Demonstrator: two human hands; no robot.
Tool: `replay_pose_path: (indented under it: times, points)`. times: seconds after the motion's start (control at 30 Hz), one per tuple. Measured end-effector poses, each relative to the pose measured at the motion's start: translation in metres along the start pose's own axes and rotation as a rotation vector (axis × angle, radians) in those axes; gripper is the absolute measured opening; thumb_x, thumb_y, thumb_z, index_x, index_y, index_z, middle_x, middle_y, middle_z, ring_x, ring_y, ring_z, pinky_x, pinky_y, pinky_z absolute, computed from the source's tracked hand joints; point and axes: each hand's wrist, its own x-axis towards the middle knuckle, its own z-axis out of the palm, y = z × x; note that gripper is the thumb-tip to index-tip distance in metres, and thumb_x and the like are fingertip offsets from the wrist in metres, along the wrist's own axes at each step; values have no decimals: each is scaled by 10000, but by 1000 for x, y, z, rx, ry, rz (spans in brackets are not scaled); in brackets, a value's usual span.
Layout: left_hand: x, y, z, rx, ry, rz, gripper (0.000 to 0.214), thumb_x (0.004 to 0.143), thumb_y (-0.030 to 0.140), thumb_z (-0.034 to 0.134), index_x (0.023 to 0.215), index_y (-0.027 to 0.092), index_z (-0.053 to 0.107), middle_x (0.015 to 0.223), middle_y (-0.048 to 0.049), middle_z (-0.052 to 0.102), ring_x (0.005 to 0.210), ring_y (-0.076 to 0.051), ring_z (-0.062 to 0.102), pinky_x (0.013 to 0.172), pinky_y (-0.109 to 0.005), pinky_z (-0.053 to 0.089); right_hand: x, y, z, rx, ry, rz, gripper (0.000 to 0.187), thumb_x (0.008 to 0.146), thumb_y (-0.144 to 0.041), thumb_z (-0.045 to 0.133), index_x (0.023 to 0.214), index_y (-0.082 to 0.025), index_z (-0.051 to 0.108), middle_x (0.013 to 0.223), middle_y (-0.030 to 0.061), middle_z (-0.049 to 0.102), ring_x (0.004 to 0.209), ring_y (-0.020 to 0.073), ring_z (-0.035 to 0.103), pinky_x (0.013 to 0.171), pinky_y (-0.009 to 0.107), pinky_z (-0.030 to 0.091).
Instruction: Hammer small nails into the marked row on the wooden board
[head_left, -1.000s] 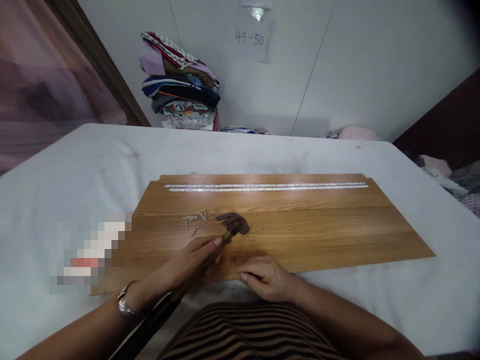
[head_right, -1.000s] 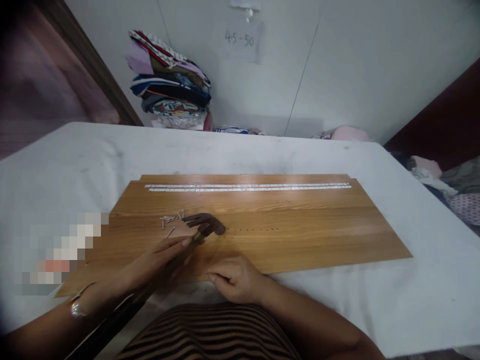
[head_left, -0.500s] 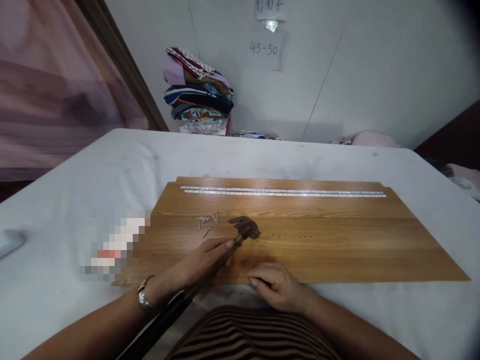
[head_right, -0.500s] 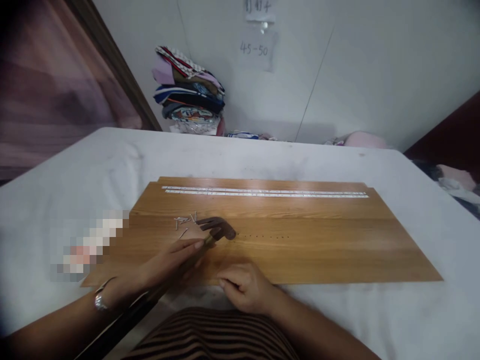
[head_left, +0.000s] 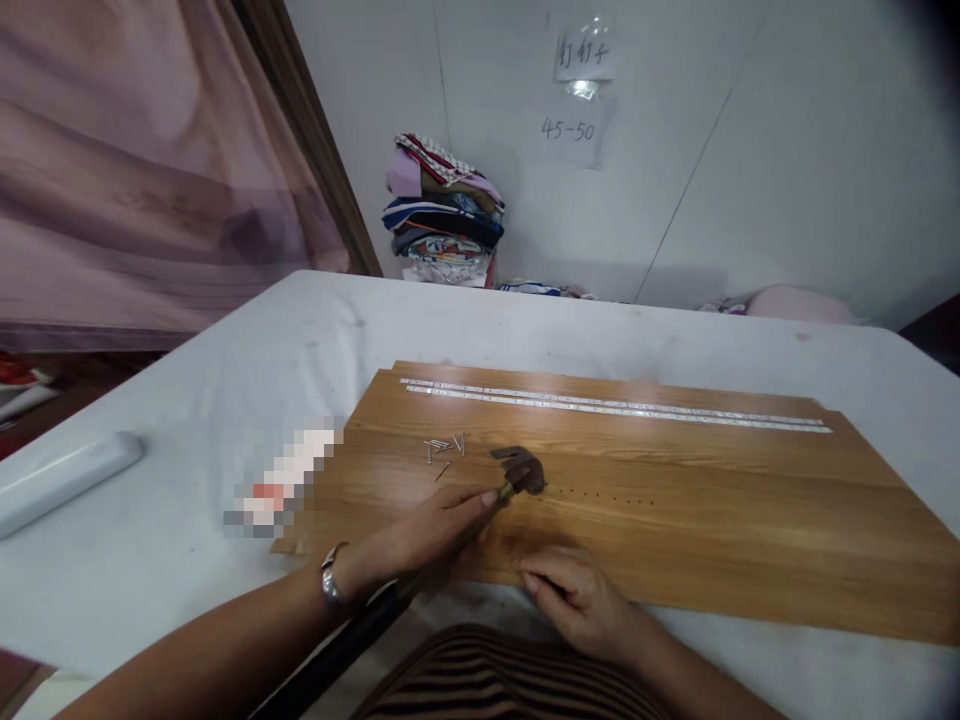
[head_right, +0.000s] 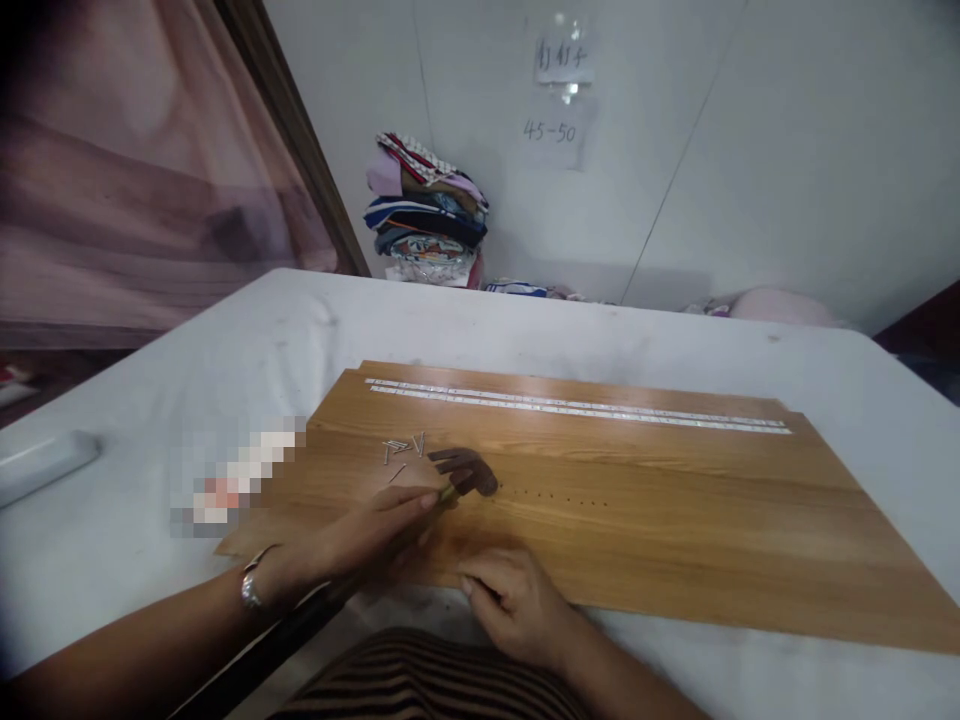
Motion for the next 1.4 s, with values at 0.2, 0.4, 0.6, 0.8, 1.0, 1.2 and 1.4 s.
replay_pose_path:
  times: [0.2, 0.4, 0.6, 0.8, 1.0, 1.2, 1.4]
  points:
    - [0, -1, 0, -4, 9, -11, 521, 873, 667, 396, 718, 184, 512, 571, 14, 490, 492, -121, 445, 454, -248, 340, 1, 0, -1, 6, -1, 3, 218, 912, -158, 487, 986, -150, 692, 767, 65, 714, 674, 152, 651, 639, 240, 495]
    - [2, -2, 1, -12, -7, -34, 525, 864, 674, 412, 720, 180, 516, 556, 19, 496, 473, -115, 448, 434, -239, 342, -1, 4, 1, 13, -28, 20, 221, 918, -170, 477, 989, -153, 686, 773, 58, 703, 686, 145, 641, 649, 236, 494]
    - [0, 1, 1, -12, 17, -30, 498, 866, 656, 426, 717, 188, 516, 560, 21, 477, 484, -114, 426, 440, -241, 329, 1, 2, 0, 2, -31, 12, 232, 933, -193, 449, 968, -164, 676, 757, 58, 696, 671, 146, 633, 647, 243, 499]
    - [-2, 8, 1, -3, 21, -30, 509, 858, 657, 427, 697, 181, 505, 570, 17, 488, 513, -119, 431, 472, -244, 347, 0, 4, 1, 9, -3, 2, 218, 924, -179, 470, 986, -171, 678, 772, 57, 705, 678, 143, 646, 649, 236, 500]
    - [0, 3, 0, -4, 4, -41, 527, 862, 674, 405, 696, 184, 506, 570, 16, 486, 497, -117, 433, 467, -246, 342, 1, 3, 0, -10, -34, 11, 223, 927, -180, 458, 961, -154, 677, 748, 63, 696, 650, 145, 630, 633, 241, 492]
    - [-1, 4, 1, -15, 13, -60, 505, 854, 662, 434, 720, 182, 510, 564, 21, 485, 495, -114, 426, 451, -234, 332, 0, 4, 1, -3, -30, 17, 221, 922, -186, 467, 964, -155, 683, 748, 55, 692, 662, 140, 625, 635, 234, 489]
    - [1, 1, 2, -66, 34, -97, 506, 833, 669, 458, 725, 179, 527, 554, 29, 466, 463, -105, 408, 435, -235, 323, 0, 4, 0, -3, -49, 31, 225, 932, -194, 453, 939, -159, 675, 734, 48, 677, 654, 131, 604, 634, 233, 482]
